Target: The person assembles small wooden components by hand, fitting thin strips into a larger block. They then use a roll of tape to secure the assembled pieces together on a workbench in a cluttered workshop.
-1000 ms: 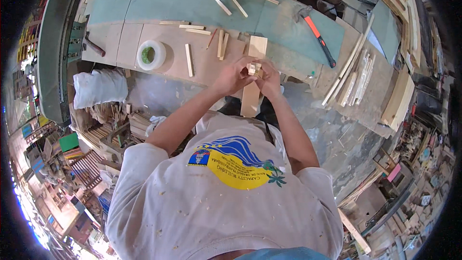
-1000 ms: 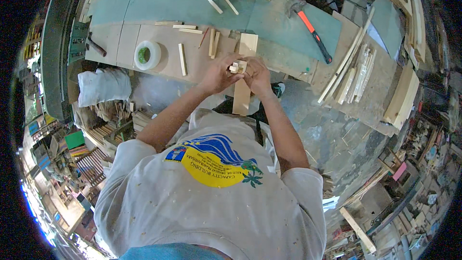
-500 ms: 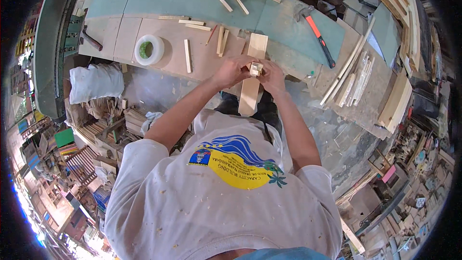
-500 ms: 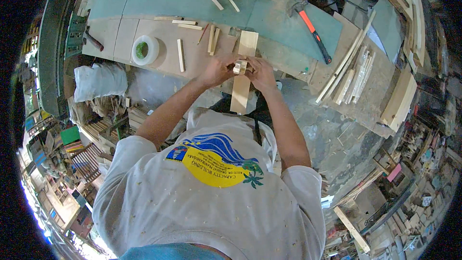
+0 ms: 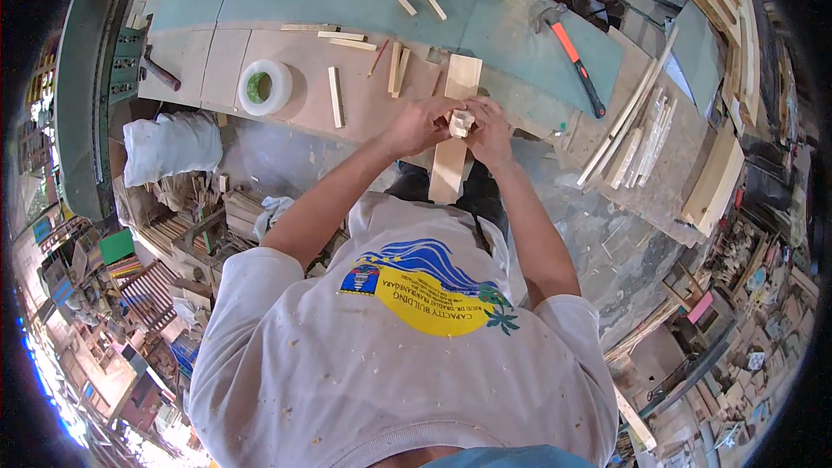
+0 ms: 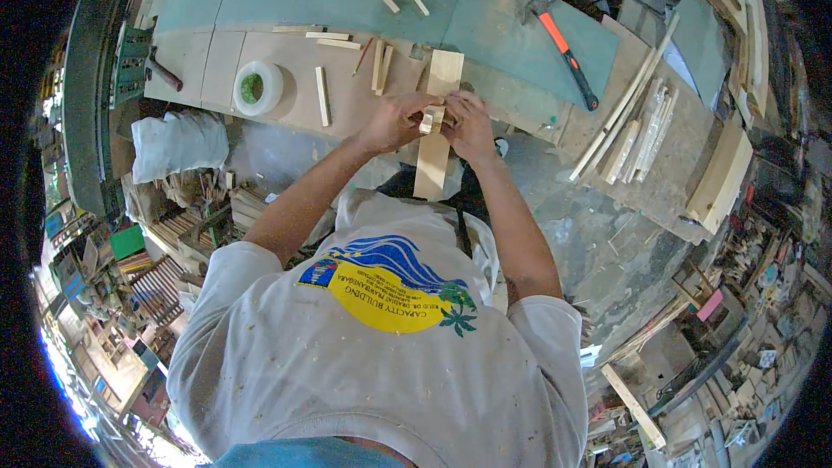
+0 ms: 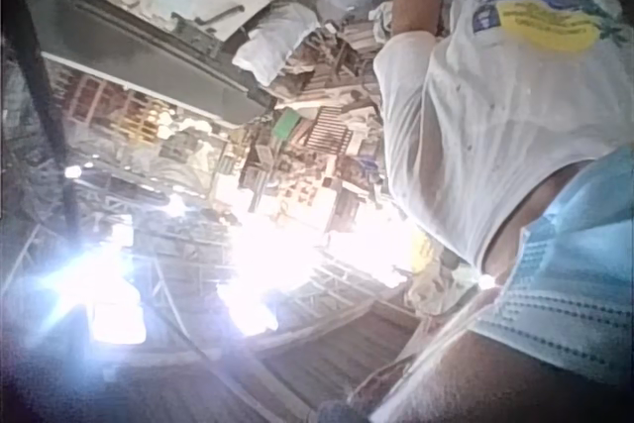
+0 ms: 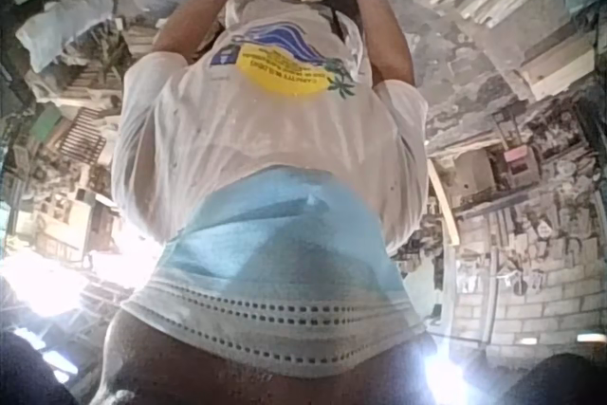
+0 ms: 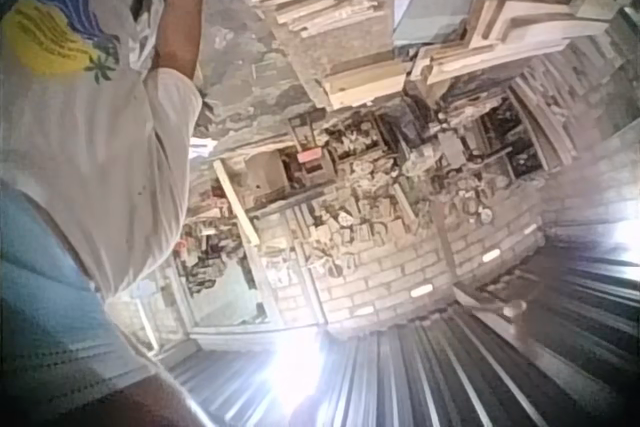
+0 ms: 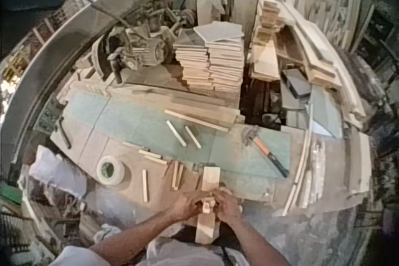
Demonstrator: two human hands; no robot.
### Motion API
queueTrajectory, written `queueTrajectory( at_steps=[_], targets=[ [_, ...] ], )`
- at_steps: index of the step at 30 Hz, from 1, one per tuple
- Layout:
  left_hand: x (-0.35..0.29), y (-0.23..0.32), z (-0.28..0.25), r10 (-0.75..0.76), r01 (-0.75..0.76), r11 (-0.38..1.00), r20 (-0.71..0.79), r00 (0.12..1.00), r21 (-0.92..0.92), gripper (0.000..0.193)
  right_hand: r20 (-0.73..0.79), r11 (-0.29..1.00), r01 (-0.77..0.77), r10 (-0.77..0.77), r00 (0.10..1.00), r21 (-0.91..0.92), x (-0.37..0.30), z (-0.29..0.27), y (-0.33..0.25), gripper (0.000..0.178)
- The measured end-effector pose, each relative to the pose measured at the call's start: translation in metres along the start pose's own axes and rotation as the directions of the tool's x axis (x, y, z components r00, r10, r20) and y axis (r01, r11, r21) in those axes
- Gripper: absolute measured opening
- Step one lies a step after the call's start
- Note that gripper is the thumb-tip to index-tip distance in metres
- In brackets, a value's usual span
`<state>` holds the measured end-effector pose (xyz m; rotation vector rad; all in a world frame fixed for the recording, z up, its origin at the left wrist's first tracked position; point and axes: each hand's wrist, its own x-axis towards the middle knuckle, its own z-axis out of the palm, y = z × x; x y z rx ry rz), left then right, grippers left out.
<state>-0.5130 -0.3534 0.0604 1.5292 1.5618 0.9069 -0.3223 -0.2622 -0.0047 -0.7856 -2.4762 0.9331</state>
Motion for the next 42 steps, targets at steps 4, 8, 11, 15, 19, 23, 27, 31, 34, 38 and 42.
queueTrajectory(
  at_steps=[4,8,11,15,19,23,27,31,34,38,42],
  targets=[
    [-0.002,-0.005,0.004,0.056,-0.058,0.998,-0.05,0.997,-0.039,0.057,-0.035,0.999,-0.01,0.011,0.999,0.038,-0.004,0.011,0.008,0.059],
    [0.0,-0.004,0.003,0.058,-0.062,0.996,-0.057,0.997,-0.059,0.052,-0.032,0.999,-0.039,0.04,0.999,0.022,-0.003,0.014,0.005,0.06],
    [0.002,0.007,-0.004,0.027,-0.028,0.999,-0.038,0.999,-0.02,0.04,0.037,0.996,-0.076,0.078,0.996,-0.047,0.003,0.003,-0.006,0.057],
    [-0.008,0.013,-0.011,-0.163,0.127,0.901,-0.052,0.985,-0.415,0.025,0.178,0.985,-0.089,0.114,0.977,-0.147,0.023,-0.036,-0.049,0.051],
    [-0.02,0.011,-0.023,-0.317,0.229,0.664,0.009,0.948,-0.712,0.02,0.214,0.876,-0.388,0.337,0.917,0.285,0.021,-0.06,-0.079,0.043],
    [-0.027,0.013,-0.021,-0.388,0.263,0.459,0.075,0.919,-0.848,0.024,0.222,0.818,-0.464,0.41,0.885,0.34,0.009,-0.066,-0.089,0.037],
    [-0.036,0.008,-0.012,-0.406,0.296,0.321,0.151,0.901,-0.9,0.026,0.226,0.852,-0.454,0.403,0.887,0.26,0.0,-0.064,-0.086,0.039],
    [-0.045,-0.006,0.01,-0.471,0.425,0.295,0.257,0.844,-0.856,0.037,0.19,0.941,-0.333,0.317,0.929,0.056,-0.009,-0.06,-0.074,0.036],
    [-0.058,-0.018,0.026,-0.514,0.582,0.43,0.344,0.786,-0.69,0.04,0.22,0.966,-0.17,0.212,0.952,-0.194,-0.012,-0.059,-0.058,0.031],
    [-0.08,-0.009,0.028,-0.559,0.653,0.551,0.351,0.751,-0.52,0.032,0.215,0.948,0.086,-0.019,0.977,-0.306,-0.016,-0.05,-0.036,0.03],
    [-0.093,-0.004,0.01,-0.584,0.592,0.757,0.122,0.803,-0.276,0.026,0.241,0.938,0.125,-0.046,0.97,-0.324,-0.018,-0.048,-0.03,0.032]
  ],
)
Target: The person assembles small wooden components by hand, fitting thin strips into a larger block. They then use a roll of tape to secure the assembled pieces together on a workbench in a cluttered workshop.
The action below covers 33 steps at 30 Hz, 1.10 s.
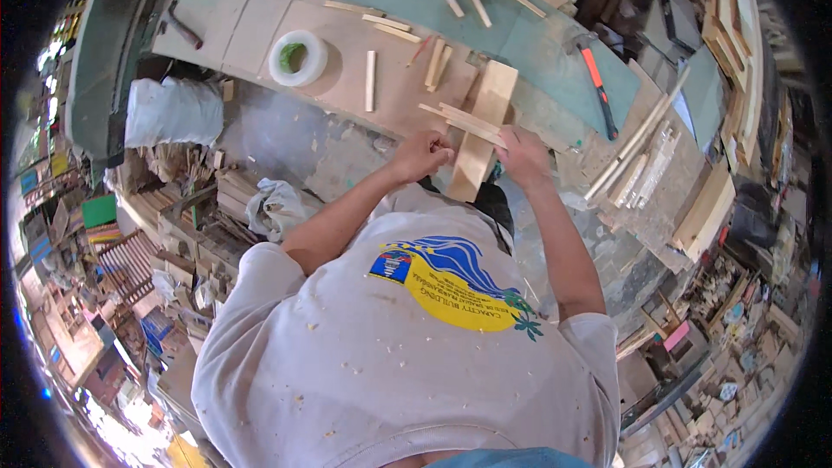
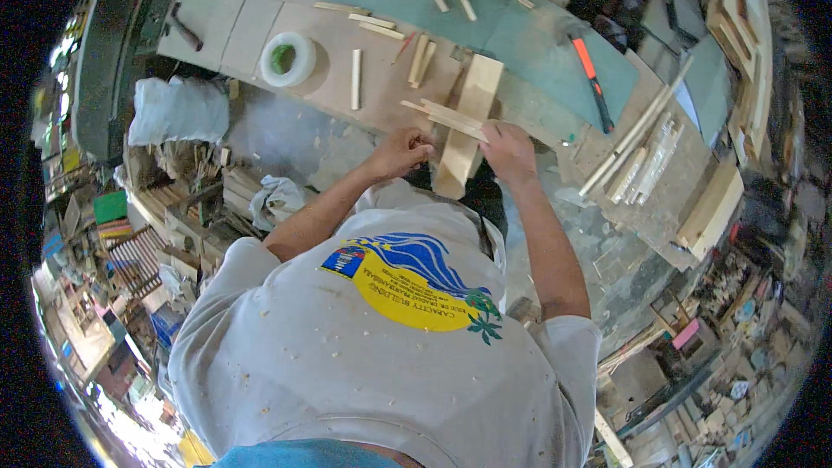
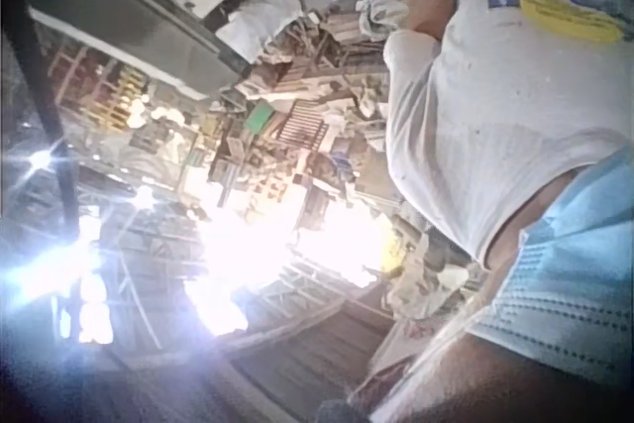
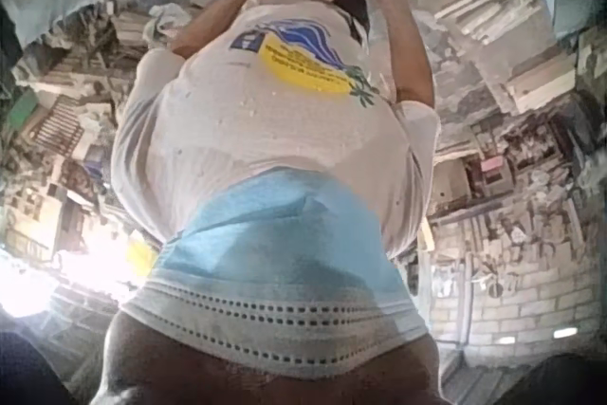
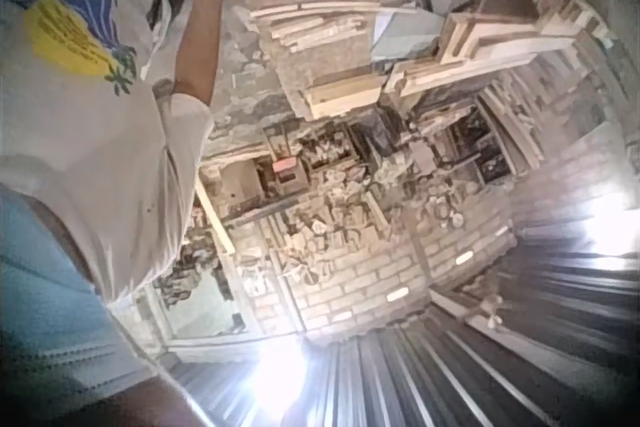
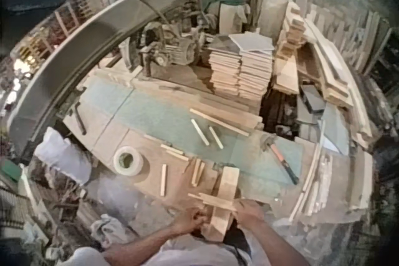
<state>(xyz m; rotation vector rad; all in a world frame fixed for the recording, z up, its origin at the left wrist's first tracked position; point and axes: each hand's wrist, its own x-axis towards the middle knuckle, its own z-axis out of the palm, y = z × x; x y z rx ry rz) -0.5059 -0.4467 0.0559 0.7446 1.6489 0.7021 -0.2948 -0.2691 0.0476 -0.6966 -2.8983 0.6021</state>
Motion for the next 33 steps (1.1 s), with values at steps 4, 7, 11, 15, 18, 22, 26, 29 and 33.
queueTrajectory(
  at_steps=[4,7,11,15,18,22,26,29,33],
  targets=[
    [-0.015,0.004,-0.034,0.179,-0.123,0.966,-0.244,0.953,0.228,0.024,0.044,0.998,-0.052,0.054,0.998,-0.029,0.0,0.007,0.003,0.035],
    [-0.02,-0.003,-0.064,0.152,-0.08,0.979,-0.418,0.896,0.185,0.024,0.067,0.996,-0.085,0.086,0.994,-0.019,-0.001,0.005,0.002,0.036],
    [-0.023,-0.019,-0.104,0.205,-0.078,0.972,-0.63,0.749,0.224,0.022,-0.032,1.0,0.002,-0.003,0.999,-0.03,-0.005,0.011,0.01,0.036],
    [-0.027,-0.025,-0.142,0.177,0.139,0.936,-0.773,0.609,0.324,0.027,-0.035,0.999,0.0,-0.001,0.999,-0.04,-0.006,0.014,0.012,0.04],
    [-0.023,-0.034,-0.166,0.357,0.303,0.795,-0.81,0.466,0.525,0.035,0.008,0.998,-0.046,0.046,0.999,-0.038,-0.006,0.011,0.012,0.045],
    [-0.011,-0.04,-0.191,0.43,0.419,0.662,-0.773,0.466,0.621,0.042,-0.007,0.998,-0.035,0.035,0.999,-0.042,-0.003,-0.003,0.001,0.056],
    [-0.008,-0.059,-0.219,0.303,0.374,0.701,-0.729,0.614,0.607,0.046,-0.147,0.999,-0.037,0.04,0.988,0.022,0.008,-0.032,-0.031,0.063],
    [-0.029,-0.033,-0.223,0.244,0.182,0.88,-0.746,0.619,0.439,0.046,-0.235,0.972,-0.061,0.116,0.965,0.228,0.023,-0.05,-0.068,0.062],
    [-0.064,0.041,-0.19,0.227,-0.31,0.95,-0.603,0.765,-0.035,0.041,-0.263,0.87,0.051,0.092,0.96,0.491,0.064,-0.078,-0.138,0.06]
  ],
)
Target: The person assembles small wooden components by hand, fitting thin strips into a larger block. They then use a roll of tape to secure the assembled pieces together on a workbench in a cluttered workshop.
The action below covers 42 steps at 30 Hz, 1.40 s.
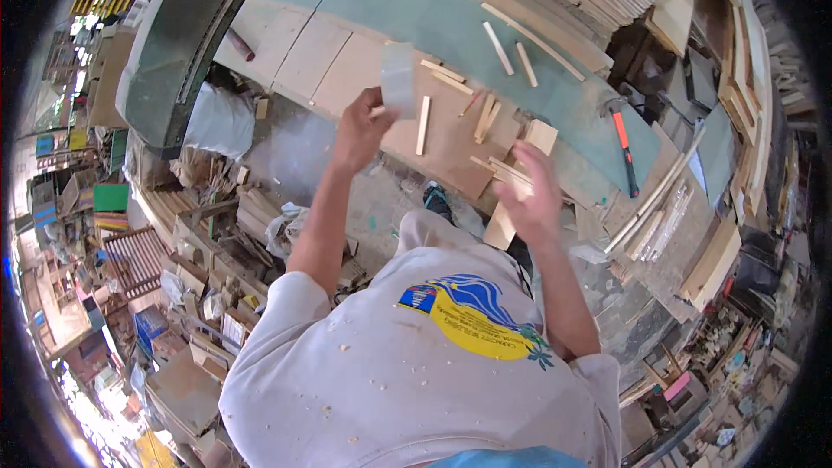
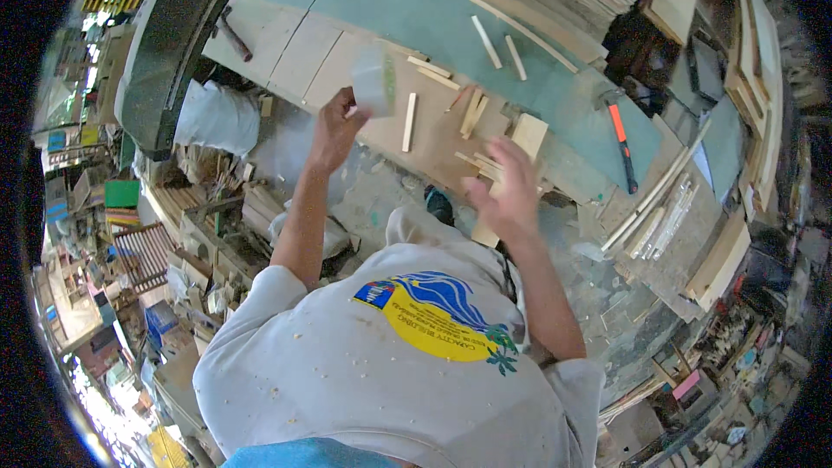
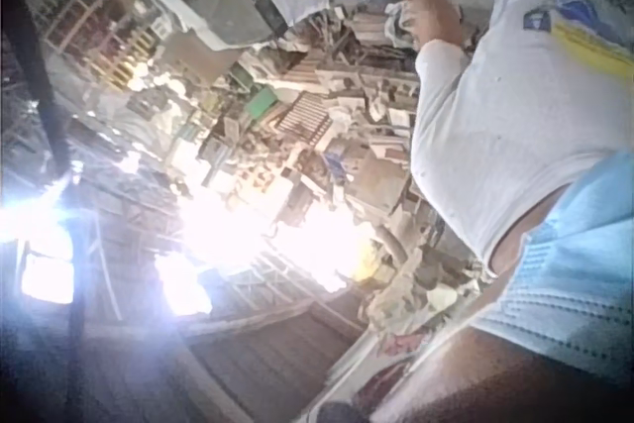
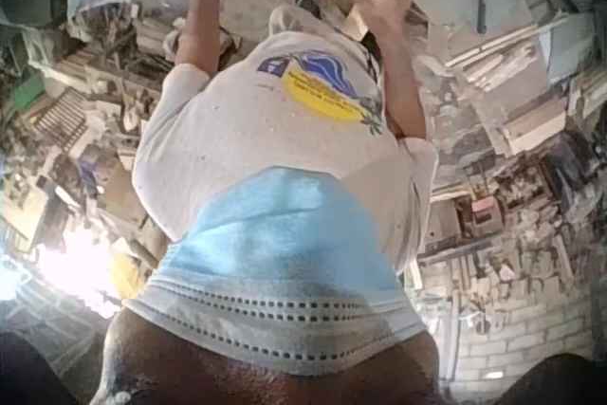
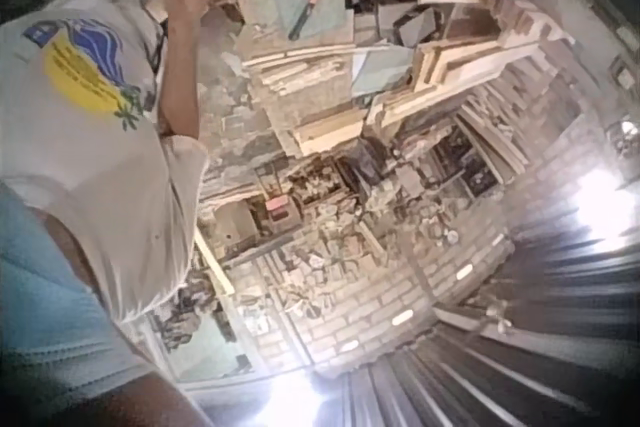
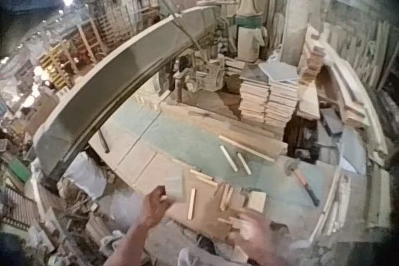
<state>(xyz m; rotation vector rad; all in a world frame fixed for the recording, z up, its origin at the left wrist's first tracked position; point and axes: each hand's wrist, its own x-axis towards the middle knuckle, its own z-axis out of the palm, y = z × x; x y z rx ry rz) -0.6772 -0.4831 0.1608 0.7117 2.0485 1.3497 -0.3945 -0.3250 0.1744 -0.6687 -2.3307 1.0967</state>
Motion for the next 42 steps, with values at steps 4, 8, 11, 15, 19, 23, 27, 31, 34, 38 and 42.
queueTrajectory(
  at_steps=[4,8,11,15,19,23,27,31,34,38,42],
  targets=[
    [-0.026,0.046,0.047,0.185,-0.027,0.888,0.303,0.935,-0.459,0.042,-0.046,0.987,0.124,-0.13,0.99,-0.106,0.037,0.008,-0.062,0.061],
    [-0.032,0.075,0.077,0.26,0.117,0.771,0.476,0.84,-0.626,0.052,-0.142,0.99,-0.013,-0.007,0.99,-0.138,0.024,-0.007,-0.064,0.06],
    [-0.02,0.086,0.095,0.281,0.12,0.756,0.485,0.828,-0.643,0.058,-0.159,0.906,0.104,-0.183,0.97,-0.411,0.006,-0.027,-0.059,0.055],
    [-0.017,0.103,0.111,0.309,0.218,0.795,0.687,0.658,-0.566,0.058,-0.154,0.838,0.056,-0.164,0.974,-0.542,-0.022,-0.044,-0.06,0.052],
    [-0.034,0.108,0.126,0.295,0.186,0.841,0.719,0.63,-0.508,0.059,-0.231,0.793,-0.025,-0.147,0.962,-0.608,-0.043,-0.056,-0.06,0.054],
    [-0.059,0.129,0.143,0.352,0.044,0.839,0.602,0.717,-0.542,0.061,-0.276,0.799,-0.044,-0.155,0.948,-0.6,-0.056,-0.073,-0.058,0.054],
    [-0.054,0.139,0.156,0.669,-0.662,0.724,0.435,0.603,-0.197,0.049,-0.281,0.842,-0.031,-0.145,0.949,-0.538,-0.072,-0.09,-0.048,0.054],
    [-0.061,0.152,0.173,0.694,-0.71,0.682,0.46,0.554,-0.176,0.023,-0.309,0.864,-0.027,-0.15,0.939,-0.503,-0.094,-0.104,-0.036,0.056],
    [-0.071,0.152,0.194,0.704,-0.77,0.622,0.533,0.469,-0.145,0.014,-0.36,0.954,-0.147,0.045,0.932,-0.261,-0.117,-0.111,-0.033,0.062],
    [-0.105,0.129,0.231,0.587,-0.789,0.614,0.686,0.429,-0.032,0.013,-0.181,0.85,-0.501,0.525,0.832,0.161,-0.155,-0.125,-0.02,0.072],
    [-0.135,0.061,0.268,0.45,-0.753,0.658,0.807,0.383,-0.01,0.013,-0.003,0.754,-0.59,0.617,0.787,0.29,-0.206,-0.104,0.019,0.062]
  ],
)
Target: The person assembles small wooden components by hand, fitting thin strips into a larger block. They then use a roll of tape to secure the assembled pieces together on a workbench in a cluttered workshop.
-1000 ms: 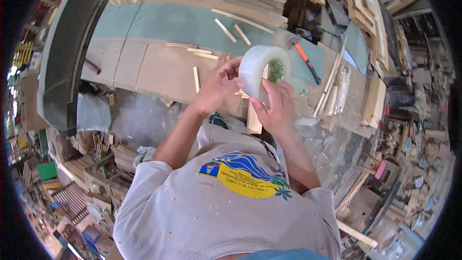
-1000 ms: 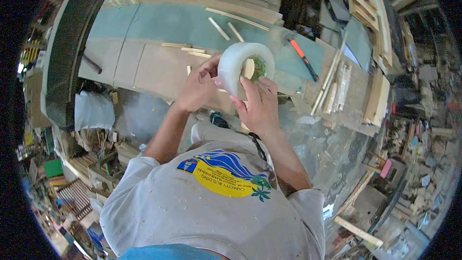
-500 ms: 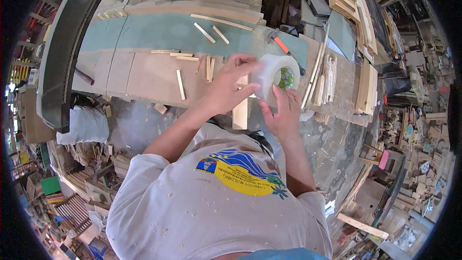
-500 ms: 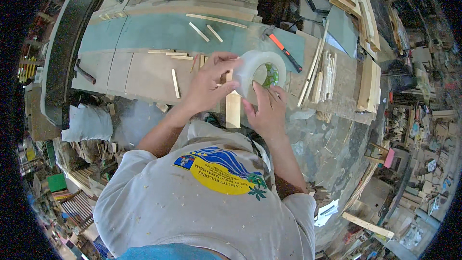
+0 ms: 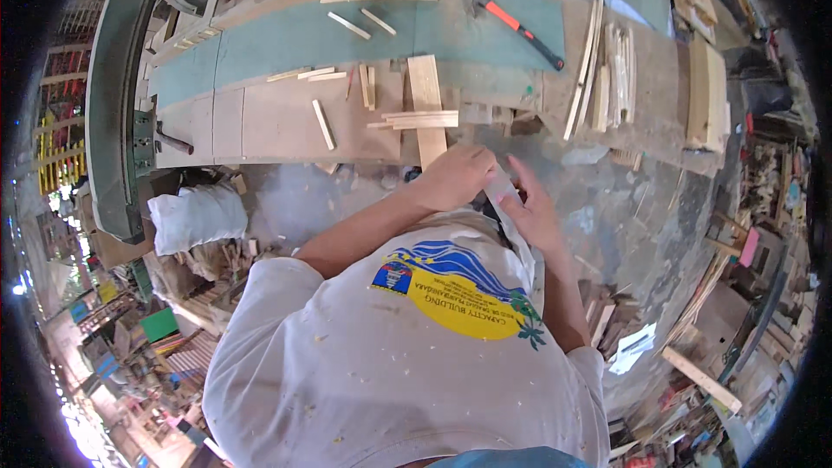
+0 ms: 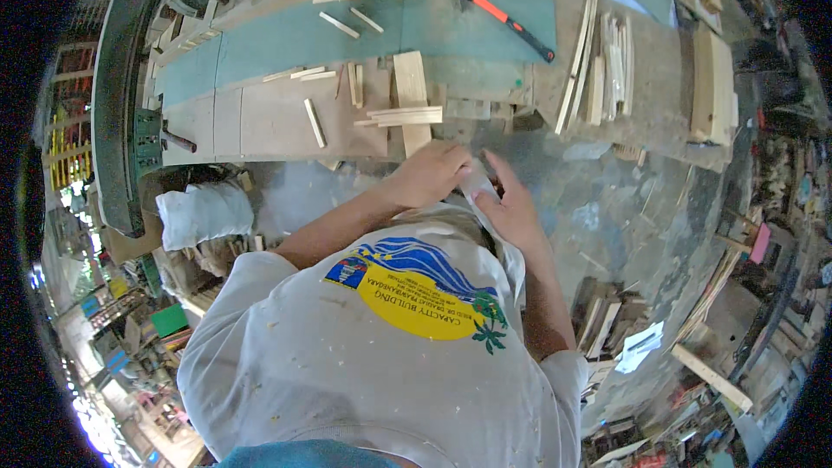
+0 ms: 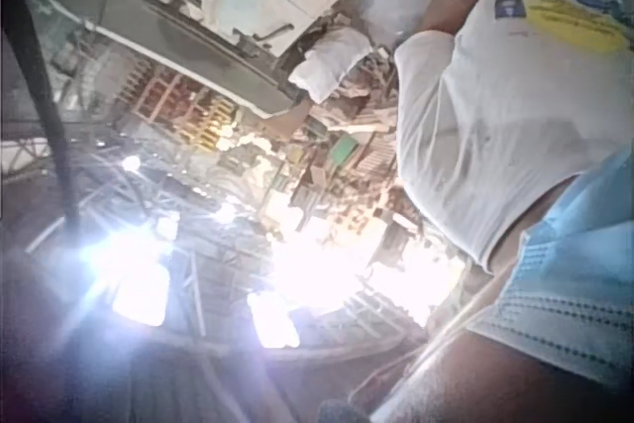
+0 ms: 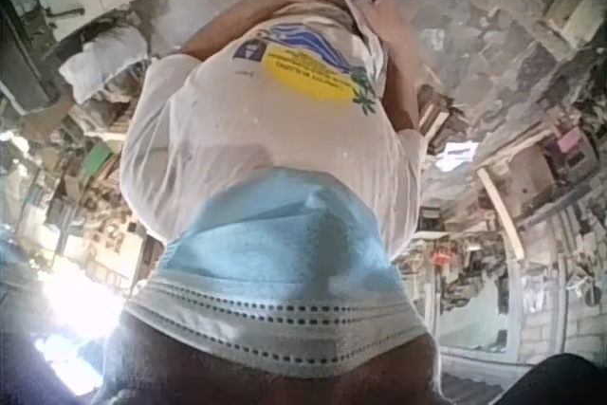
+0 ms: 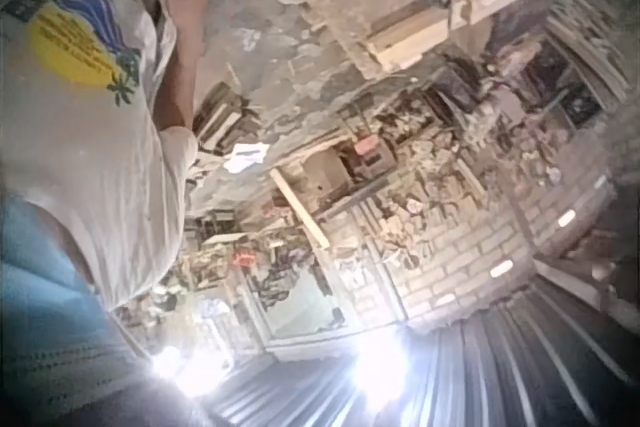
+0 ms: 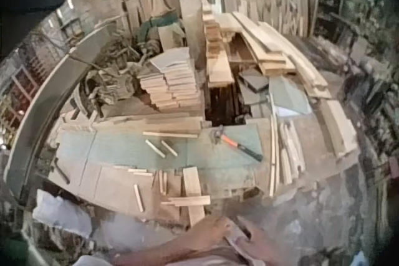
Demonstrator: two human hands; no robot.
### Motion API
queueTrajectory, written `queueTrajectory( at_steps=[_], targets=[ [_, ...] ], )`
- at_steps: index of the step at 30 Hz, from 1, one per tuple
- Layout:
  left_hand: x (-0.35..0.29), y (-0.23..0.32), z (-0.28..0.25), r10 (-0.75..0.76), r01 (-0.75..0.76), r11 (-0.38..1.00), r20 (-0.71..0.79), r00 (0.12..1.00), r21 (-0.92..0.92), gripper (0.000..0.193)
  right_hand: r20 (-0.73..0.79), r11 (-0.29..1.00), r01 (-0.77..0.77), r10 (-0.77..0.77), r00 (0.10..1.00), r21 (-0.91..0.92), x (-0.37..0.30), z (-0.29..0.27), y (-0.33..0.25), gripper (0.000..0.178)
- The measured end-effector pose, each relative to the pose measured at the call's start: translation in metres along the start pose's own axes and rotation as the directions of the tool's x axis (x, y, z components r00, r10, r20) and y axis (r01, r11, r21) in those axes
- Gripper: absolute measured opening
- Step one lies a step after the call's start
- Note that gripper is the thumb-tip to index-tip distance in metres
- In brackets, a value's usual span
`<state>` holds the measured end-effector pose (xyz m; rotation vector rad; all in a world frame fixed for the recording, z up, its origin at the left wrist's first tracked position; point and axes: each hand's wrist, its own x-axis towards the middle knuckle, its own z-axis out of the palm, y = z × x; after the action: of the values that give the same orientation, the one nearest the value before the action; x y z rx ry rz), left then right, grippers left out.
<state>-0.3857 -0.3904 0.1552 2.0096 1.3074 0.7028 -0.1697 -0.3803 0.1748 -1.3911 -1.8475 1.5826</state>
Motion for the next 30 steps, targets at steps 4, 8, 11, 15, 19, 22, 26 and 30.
queueTrajectory(
  at_steps=[4,8,11,15,19,22,26,30],
  targets=[
    [-0.001,-0.01,0.041,-0.034,0.037,0.999,0.093,0.995,-0.035,0.012,-0.017,0.981,-0.147,0.146,0.989,-0.13,-0.009,0.012,0.065,0.042],
    [0.002,-0.016,0.051,-0.136,0.143,0.986,0.09,0.987,-0.08,0.013,0.019,0.983,-0.185,0.185,0.983,-0.004,-0.01,0.013,0.072,0.027],
    [0.003,-0.02,0.041,-0.115,0.123,0.992,0.141,0.983,-0.043,0.014,0.02,0.981,-0.195,0.194,0.981,0.012,0.003,0.017,0.071,0.025],
    [-0.012,-0.05,0.025,-0.124,0.132,0.977,-0.058,0.991,0.169,0.037,-0.076,0.989,-0.15,0.15,0.986,-0.001,0.022,0.032,0.091,0.027],
    [-0.009,-0.097,-0.02,-0.22,0.265,0.832,-0.149,0.964,0.487,0.058,-0.136,0.977,-0.21,0.211,0.968,0.023,0.03,0.044,0.09,0.026],
    [-0.004,-0.122,-0.03,-0.239,0.231,0.803,-0.058,0.969,0.549,0.059,-0.185,0.981,-0.187,0.192,0.964,0.045,0.032,0.054,0.089,0.022],
    [-0.001,-0.133,-0.024,-0.233,0.13,0.776,0.088,0.969,0.617,0.059,-0.254,0.988,-0.135,0.151,0.955,0.079,0.03,0.067,0.091,0.021],
    [-0.003,-0.14,-0.016,-0.209,0.119,0.782,0.077,0.975,0.612,0.055,-0.232,0.97,-0.213,0.235,0.944,0.118,0.029,0.072,0.092,0.027]
  ],
)
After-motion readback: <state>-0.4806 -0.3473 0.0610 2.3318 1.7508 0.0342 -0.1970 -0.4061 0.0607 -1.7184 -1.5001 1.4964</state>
